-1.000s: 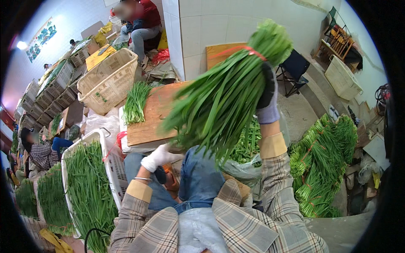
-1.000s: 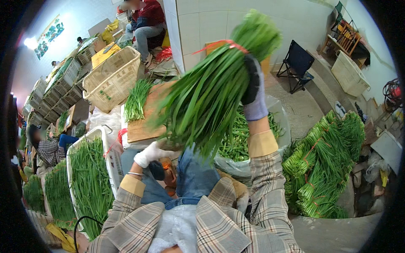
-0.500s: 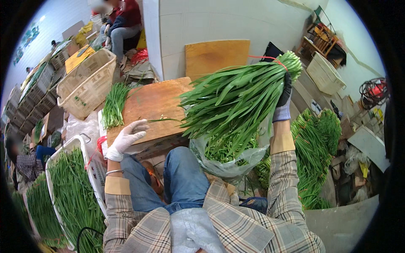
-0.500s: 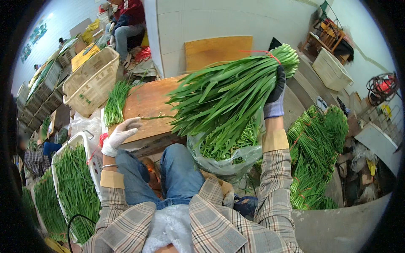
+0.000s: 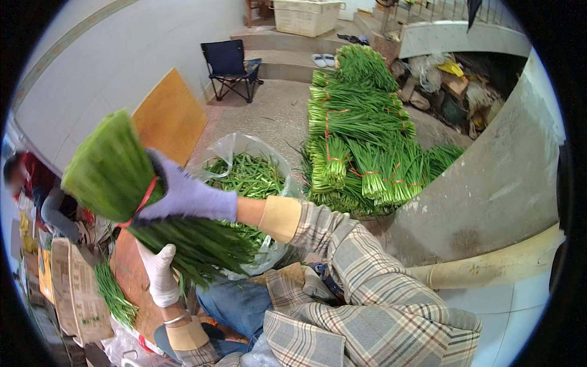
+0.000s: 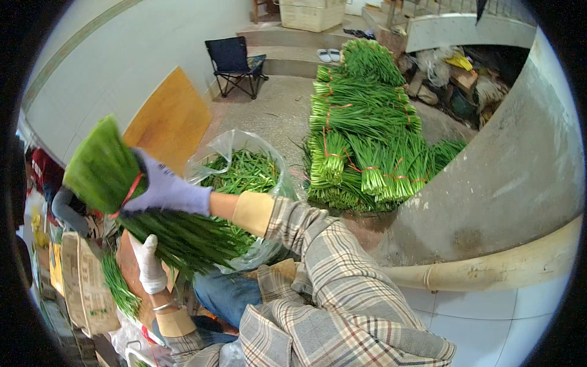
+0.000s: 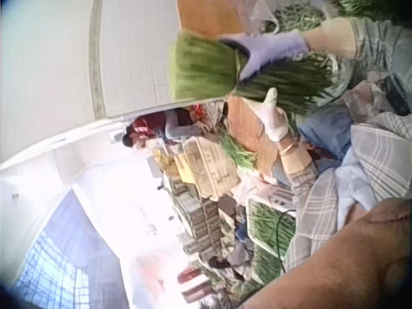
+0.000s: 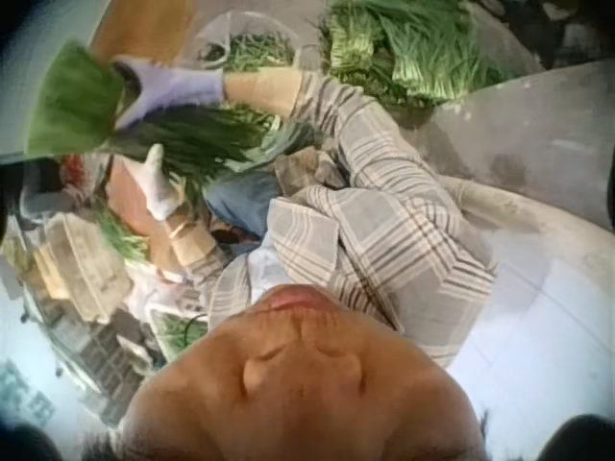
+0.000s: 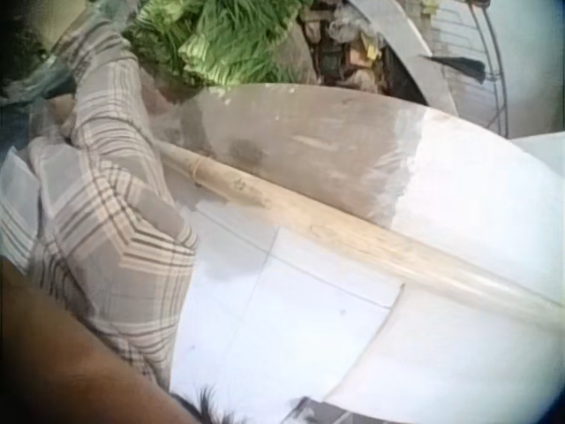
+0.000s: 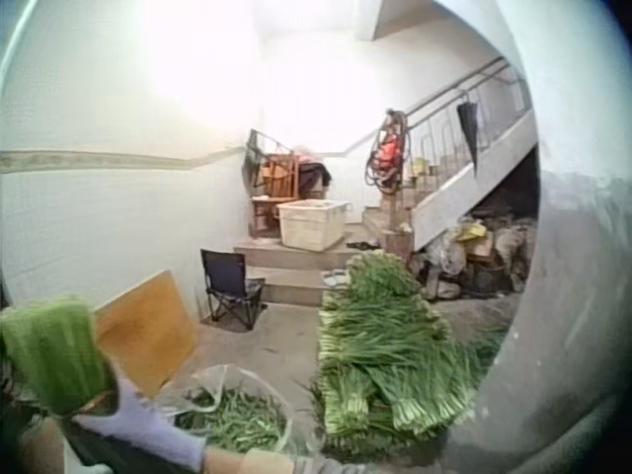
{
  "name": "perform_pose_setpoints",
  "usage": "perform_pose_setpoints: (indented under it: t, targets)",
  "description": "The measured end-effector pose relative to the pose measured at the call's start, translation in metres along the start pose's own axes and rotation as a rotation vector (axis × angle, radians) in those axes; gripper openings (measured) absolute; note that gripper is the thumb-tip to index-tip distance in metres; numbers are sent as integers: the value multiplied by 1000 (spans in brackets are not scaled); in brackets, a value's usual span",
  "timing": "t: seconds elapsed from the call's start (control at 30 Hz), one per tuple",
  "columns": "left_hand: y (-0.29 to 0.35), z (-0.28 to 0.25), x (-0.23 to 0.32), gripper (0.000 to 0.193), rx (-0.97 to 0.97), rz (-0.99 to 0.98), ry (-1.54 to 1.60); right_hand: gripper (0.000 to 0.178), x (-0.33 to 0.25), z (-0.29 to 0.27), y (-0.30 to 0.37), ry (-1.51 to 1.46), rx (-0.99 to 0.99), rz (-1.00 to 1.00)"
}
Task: The person gathers green onions from a basket, aligns them on a wooden board, and uses a knife to trim the ends. They then tie the bundle with a rubber band and place it on a stack of finished bundles.
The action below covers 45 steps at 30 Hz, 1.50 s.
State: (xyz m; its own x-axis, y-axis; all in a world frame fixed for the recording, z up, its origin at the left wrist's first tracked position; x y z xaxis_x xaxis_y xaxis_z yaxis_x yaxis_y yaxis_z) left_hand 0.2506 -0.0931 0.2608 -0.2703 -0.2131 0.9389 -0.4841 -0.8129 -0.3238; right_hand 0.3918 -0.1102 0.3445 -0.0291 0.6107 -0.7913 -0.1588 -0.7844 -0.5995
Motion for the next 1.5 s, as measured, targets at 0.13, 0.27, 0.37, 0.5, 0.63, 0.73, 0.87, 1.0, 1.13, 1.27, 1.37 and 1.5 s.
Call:
perform_pose_setpoints:
  t: [0.13,0.27,0.37,0.5,0.63,0.73,0.87,1.0,1.13,1.27,1.37,1.5]
  targets:
    - [-15,4,-32,65,182,0,120,103,-18,-6,7,148,55,-182]
    - [-27,-3,-62,64,134,55,120,105,-45,-26,6,330,-42,-267]
    - [-32,38,-10,52,239,132,129,93,-85,-95,21,569,161,-412]
    - [-55,37,-8,57,236,199,-19,35,-21,-190,72,259,280,226]
    - [-68,41,-15,59,124,301,-382,56,36,-169,138,-648,56,874]
    - [-46,113,26,72,-174,796,-859,56,28,-162,143,-870,-80,930]
    - [-19,202,27,75,-710,894,-1175,52,51,-171,160,-677,-225,746]
    - [2,233,-8,73,-1025,836,-1275,46,102,-142,196,-357,-396,747]
    - [-2,243,-11,72,-1136,693,-1241,47,83,-130,217,-511,-250,892]
    - [-18,252,1,89,-1011,618,-1329,41,92,-153,223,-499,-87,738]
    - [-38,224,38,100,-766,564,-1164,31,107,-174,232,-652,45,784]
    - [-29,209,40,111,-713,625,-1354,29,79,-185,215,-698,70,794]
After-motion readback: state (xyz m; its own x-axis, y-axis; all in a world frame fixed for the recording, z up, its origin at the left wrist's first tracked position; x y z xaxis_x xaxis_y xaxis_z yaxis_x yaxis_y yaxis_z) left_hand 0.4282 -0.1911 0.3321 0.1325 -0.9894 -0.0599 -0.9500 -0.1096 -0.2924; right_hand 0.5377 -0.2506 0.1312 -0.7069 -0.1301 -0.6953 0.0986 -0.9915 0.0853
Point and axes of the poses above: each hand's wrist, its own y-axis away from the middle knuckle, its own z-axis out of the palm, x = y × z, the point moved 10 cm from there along -y, towards the middle knuckle, and after that the axes turned 1 degree about x, right-handed, at the moved point
